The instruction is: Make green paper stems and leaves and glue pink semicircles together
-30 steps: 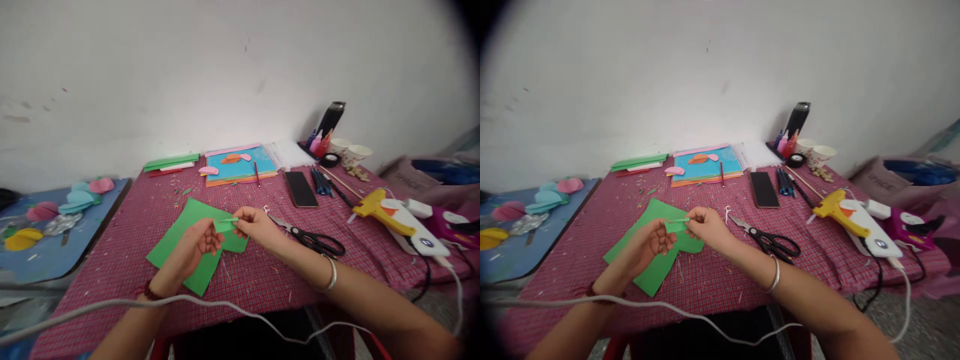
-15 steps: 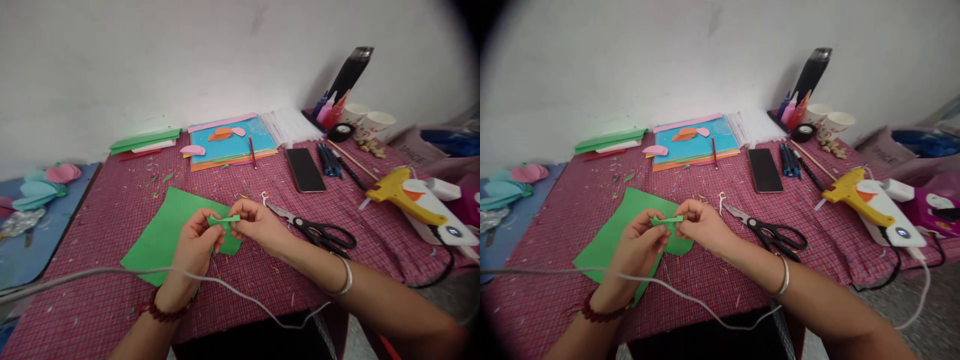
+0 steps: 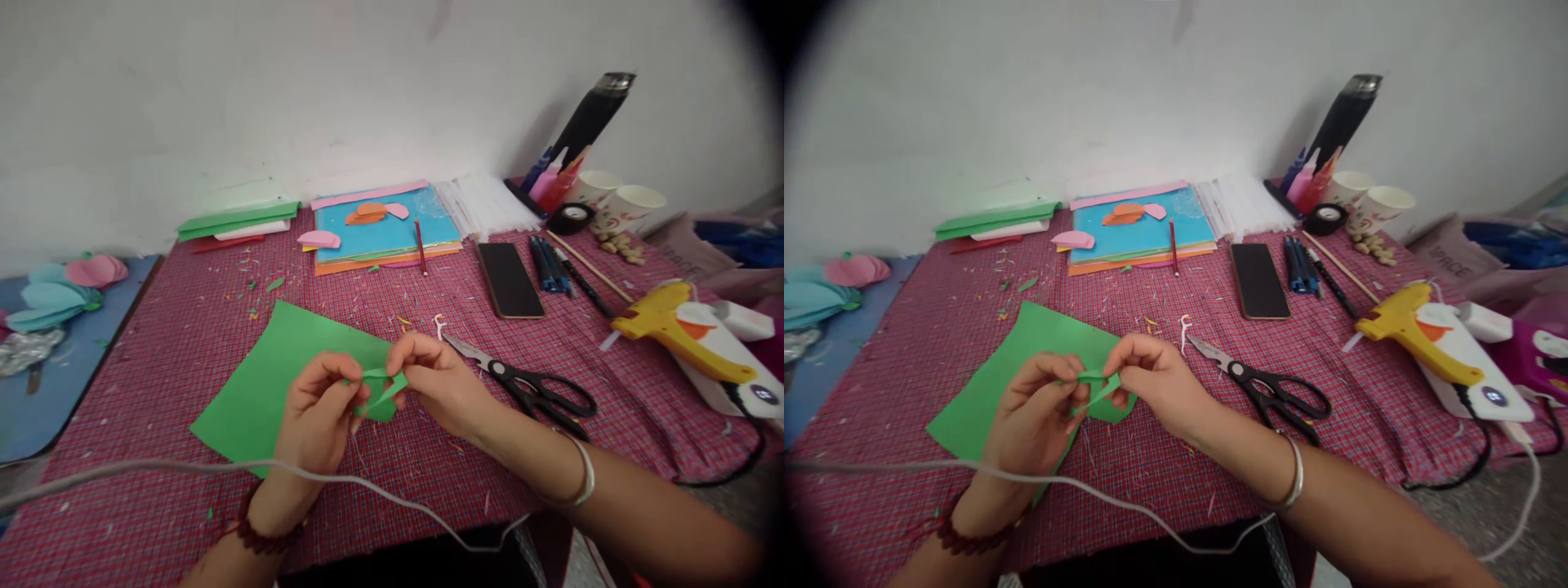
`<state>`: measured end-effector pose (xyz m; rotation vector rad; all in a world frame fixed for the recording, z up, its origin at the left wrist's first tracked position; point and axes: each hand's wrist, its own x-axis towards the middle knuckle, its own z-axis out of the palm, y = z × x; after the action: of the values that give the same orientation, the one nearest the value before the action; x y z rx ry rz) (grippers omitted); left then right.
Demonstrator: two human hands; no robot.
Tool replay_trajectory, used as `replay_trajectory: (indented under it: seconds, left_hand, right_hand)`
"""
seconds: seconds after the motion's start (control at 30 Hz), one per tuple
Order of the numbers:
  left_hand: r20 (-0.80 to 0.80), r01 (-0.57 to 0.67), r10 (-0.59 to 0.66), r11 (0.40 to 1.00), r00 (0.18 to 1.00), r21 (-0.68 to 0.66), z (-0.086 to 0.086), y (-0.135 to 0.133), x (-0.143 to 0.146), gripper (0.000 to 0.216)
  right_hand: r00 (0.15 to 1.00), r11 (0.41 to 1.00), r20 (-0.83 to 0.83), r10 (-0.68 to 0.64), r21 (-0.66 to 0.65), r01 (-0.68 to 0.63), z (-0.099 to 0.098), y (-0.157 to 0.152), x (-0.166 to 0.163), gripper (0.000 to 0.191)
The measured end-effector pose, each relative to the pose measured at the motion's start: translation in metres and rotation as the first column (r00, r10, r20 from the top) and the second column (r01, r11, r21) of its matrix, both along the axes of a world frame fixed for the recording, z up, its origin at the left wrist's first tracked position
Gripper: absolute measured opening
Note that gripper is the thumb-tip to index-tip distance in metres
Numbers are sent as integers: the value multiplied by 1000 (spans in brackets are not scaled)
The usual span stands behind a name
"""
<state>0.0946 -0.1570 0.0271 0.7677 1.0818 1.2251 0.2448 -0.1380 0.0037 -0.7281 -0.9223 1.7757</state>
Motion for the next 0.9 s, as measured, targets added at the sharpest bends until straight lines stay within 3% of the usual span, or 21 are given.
replay_trajectory:
  seconds: [0.4, 0.6, 0.73, 0.9]
  left_hand:
    - [52, 137, -148, 975, 988, 176, -2, -9, -7, 10]
    - [36, 128, -138, 971, 990, 204, -7, -10, -6, 30]
    - [8, 148, -149, 984, 989, 103, -11, -7, -6, 24]
    - [-86, 303, -306, 952, 948, -46, -13, -3, -7, 34]
  right_hand:
    - [999, 986, 6, 43, 160, -43, 2, -7, 3, 16]
    - [997, 981, 66, 37, 186, -49, 6, -8, 6, 16]
    - [987, 965, 162, 3, 259, -45, 8, -6, 9, 18]
    - [959, 939, 282, -16, 335, -83, 9, -5, 10, 18]
